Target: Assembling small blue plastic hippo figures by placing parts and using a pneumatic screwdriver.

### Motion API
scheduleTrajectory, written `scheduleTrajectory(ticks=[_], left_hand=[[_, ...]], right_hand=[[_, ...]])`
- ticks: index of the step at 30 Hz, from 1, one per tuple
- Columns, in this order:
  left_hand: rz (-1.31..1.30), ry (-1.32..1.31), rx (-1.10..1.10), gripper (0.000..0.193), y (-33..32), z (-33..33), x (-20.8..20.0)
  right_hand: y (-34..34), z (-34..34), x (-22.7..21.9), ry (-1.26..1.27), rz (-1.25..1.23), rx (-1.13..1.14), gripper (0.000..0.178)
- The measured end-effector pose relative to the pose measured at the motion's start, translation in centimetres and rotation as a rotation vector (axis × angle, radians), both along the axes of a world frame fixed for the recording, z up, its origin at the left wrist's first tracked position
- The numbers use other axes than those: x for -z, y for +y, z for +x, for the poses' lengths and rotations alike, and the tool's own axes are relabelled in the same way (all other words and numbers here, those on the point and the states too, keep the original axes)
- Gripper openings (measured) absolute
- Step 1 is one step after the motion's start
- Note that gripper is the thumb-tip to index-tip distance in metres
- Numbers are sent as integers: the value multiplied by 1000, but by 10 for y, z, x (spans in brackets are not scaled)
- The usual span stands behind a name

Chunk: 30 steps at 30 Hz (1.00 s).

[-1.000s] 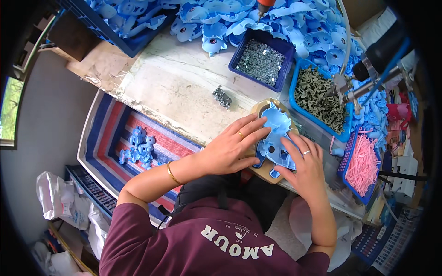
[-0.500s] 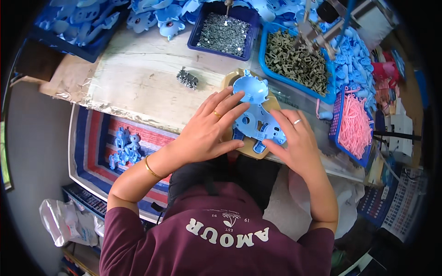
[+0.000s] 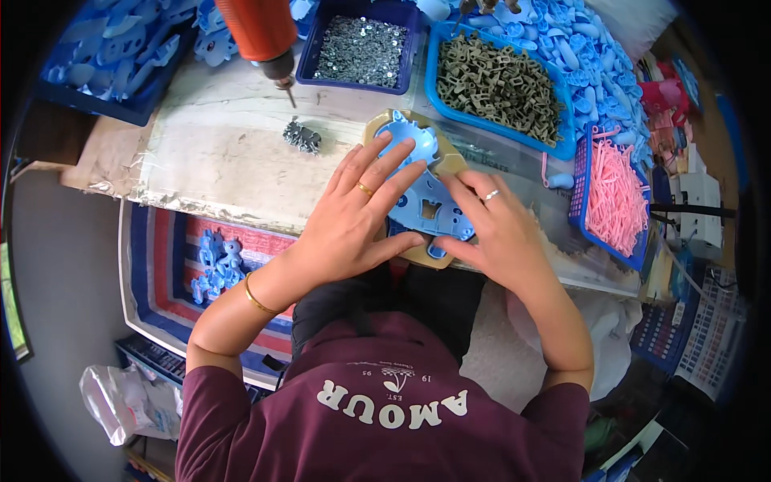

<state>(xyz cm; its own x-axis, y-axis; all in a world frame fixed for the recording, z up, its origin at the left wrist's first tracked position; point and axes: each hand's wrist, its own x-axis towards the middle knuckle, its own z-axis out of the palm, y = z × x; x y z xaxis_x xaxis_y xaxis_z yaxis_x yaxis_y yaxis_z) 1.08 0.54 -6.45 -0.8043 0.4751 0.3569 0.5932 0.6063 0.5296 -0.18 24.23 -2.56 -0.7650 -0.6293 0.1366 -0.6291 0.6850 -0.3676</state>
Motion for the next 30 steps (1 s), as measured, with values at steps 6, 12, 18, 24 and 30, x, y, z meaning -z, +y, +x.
scheduleTrajectory(ticks=[6,12,18,24,30], left_hand=[[-86,8,-8,74,4,0,4],[-89,27,8,69,11,-3,7],[-80,38,18,68,11,-5,9],[-7,38,-1,69,2,-3,7],[181,218,-466,33,-93,-56,30]], right_hand=[[9,5,-5,60,10,62,68],[8,12,5,22,-40,115,61],[3,15,6,98,64,125,60],[-3,14,3,105,135,111,61],[6,12,-11,49,73,143,53]])
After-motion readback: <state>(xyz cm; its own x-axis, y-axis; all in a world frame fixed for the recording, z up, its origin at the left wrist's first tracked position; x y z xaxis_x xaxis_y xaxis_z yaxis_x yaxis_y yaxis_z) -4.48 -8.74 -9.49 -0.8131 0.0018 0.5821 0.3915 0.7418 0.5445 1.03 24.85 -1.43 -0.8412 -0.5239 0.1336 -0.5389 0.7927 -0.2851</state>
